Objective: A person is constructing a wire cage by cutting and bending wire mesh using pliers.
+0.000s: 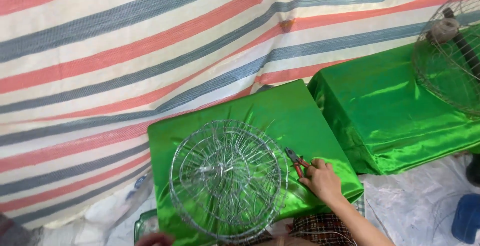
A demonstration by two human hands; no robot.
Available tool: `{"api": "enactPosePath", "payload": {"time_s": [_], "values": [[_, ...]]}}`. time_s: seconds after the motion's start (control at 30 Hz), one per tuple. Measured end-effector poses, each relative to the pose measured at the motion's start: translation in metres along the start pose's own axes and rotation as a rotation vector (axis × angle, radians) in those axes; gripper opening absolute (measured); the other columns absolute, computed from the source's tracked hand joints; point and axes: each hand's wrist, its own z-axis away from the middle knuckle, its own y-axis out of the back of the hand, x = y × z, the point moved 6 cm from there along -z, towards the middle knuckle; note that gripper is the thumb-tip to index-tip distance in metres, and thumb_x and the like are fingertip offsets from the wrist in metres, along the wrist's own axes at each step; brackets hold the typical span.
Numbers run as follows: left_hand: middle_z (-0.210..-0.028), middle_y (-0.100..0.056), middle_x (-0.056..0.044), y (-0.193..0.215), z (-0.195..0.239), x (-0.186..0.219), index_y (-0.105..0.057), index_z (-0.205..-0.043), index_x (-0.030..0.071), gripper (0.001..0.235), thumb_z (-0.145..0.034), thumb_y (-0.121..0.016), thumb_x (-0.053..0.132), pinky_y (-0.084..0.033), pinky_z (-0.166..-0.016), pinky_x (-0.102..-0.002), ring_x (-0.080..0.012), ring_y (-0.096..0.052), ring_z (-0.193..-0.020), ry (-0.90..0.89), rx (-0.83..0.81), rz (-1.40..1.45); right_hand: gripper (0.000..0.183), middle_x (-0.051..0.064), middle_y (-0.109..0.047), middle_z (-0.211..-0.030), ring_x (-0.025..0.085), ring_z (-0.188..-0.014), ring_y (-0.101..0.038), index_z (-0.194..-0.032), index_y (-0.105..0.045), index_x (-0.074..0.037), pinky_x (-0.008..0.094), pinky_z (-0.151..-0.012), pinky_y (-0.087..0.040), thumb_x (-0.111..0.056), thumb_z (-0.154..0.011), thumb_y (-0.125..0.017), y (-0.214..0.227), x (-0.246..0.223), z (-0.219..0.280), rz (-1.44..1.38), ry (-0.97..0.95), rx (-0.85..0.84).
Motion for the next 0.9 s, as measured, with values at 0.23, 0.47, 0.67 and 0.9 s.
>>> {"api": "enactPosePath", "payload": {"time_s": [0.23, 0.47, 0.67, 0.9], "values": [[-0.168, -0.022, -0.007, -0.076, -0.082, 0.196, -0.022, -0.157, 0.008, 0.08, -0.095, -0.05, 0.051, -0.011, -0.124, -0.052, -0.0273, -0.016, -0.153, -0.178, 0.174, -0.313, 0.025, 0.007, -0.057, -0.135, 0.028, -0.1, -0.064, -0.082, -0.073, -0.012, 0.04, -0.073, -0.068, -0.037, -0.086, -0.077, -0.015, -0.009, -0.011, -0.001, 0.08, -0.006], [-0.154, -0.05, -0.001, -0.083, -0.109, 0.217, -0.048, -0.147, 0.019, 0.069, -0.093, -0.049, 0.062, -0.041, -0.108, -0.052, -0.0261, -0.043, -0.141, -0.246, 0.382, -0.435, 0.047, 0.013, -0.072, -0.094, 0.018, -0.077, -0.067, -0.141, -0.051, 0.004, 0.023, -0.065, -0.059, -0.001, -0.097, -0.068, 0.019, 0.021, 0.0, -0.806, -0.27, -0.204], [-0.099, -0.075, 0.003, -0.083, -0.117, 0.214, -0.073, -0.115, 0.022, 0.039, -0.091, -0.064, 0.052, -0.037, -0.104, -0.044, -0.0144, -0.063, -0.077, -0.307, 0.652, -0.282, 0.04, 0.02, -0.072, -0.128, 0.029, -0.099, -0.064, -0.13, -0.071, 0.006, 0.031, -0.085, -0.046, 0.0, -0.091, -0.063, 0.036, 0.076, 0.03, -1.341, -0.298, -0.124], [-0.102, -0.074, 0.0, -0.076, -0.115, 0.239, -0.074, -0.109, 0.019, 0.033, -0.091, -0.066, 0.046, -0.035, -0.095, -0.042, -0.0202, -0.061, -0.103, -0.61, 0.51, -0.222, 0.079, 0.018, -0.05, -0.152, 0.034, -0.099, -0.068, -0.138, -0.056, 0.003, 0.047, -0.077, -0.059, -0.012, -0.068, -0.089, 0.126, 0.036, 0.076, -1.985, 0.401, -0.108]]}}
